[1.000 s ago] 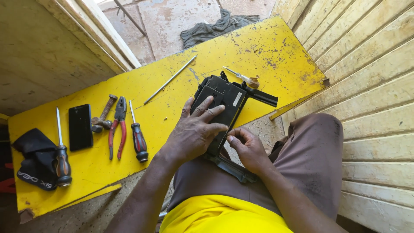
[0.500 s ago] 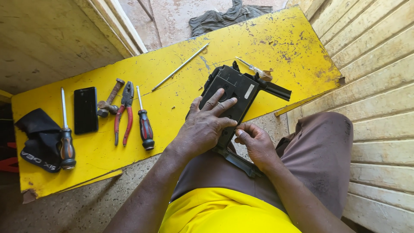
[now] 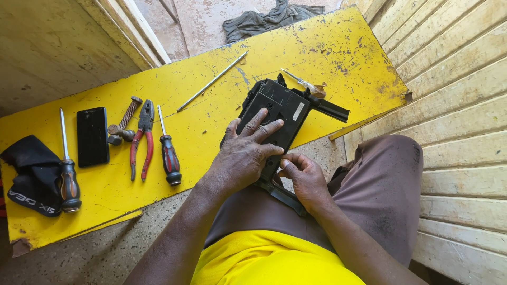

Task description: The person disassembles a black electronic device, likely a drone, using a screwdriver to remove screws from the casing. They manipulate the device on their lap, turning it over to access different sides and removing components.

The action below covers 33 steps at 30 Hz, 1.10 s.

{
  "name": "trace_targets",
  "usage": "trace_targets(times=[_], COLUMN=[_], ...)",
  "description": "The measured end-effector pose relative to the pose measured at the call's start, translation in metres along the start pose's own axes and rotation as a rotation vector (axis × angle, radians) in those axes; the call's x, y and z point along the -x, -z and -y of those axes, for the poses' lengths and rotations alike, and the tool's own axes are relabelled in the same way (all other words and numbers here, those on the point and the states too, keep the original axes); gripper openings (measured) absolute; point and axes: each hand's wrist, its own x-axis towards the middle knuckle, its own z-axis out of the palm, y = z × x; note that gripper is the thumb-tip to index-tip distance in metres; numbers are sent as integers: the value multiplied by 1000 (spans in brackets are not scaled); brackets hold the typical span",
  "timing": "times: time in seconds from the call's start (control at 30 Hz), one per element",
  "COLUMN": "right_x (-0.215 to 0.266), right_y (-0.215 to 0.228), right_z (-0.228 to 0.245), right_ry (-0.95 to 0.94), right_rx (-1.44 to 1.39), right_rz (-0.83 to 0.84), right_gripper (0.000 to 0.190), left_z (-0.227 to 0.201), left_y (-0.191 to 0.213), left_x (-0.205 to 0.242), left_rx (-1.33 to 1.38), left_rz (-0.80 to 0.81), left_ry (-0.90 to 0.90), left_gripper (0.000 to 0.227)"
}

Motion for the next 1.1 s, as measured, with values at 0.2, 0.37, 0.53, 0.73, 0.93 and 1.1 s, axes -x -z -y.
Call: trace_targets(times=[0.2,0.37,0.53,0.73,0.93,1.1], right_x=[-2,-1,2,1,-6,-12], right_y=[0,0,0,-2,1,3], right_z=[-2,-2,7,17,5,5], right_ry=[-10,-15,-29,-85,-113,-158], right_rx=[-34,16,57,136,142,100], right_rz=[6,-5,-17,-40,-48,-24], right_gripper=[21,20,19,18,18,18], left_z=[0,-3,-1,-2,-3,-2], left_y=[-1,1,-1,-2,-1,-3], left_x=[0,0,1,0,2,1], left_rx=[7,15,5,10,14,3], left_rz=[6,14,16,3,-15,-27], left_ry=[9,21,34,38,30,33], left_gripper=[35,34,34,35,35,36])
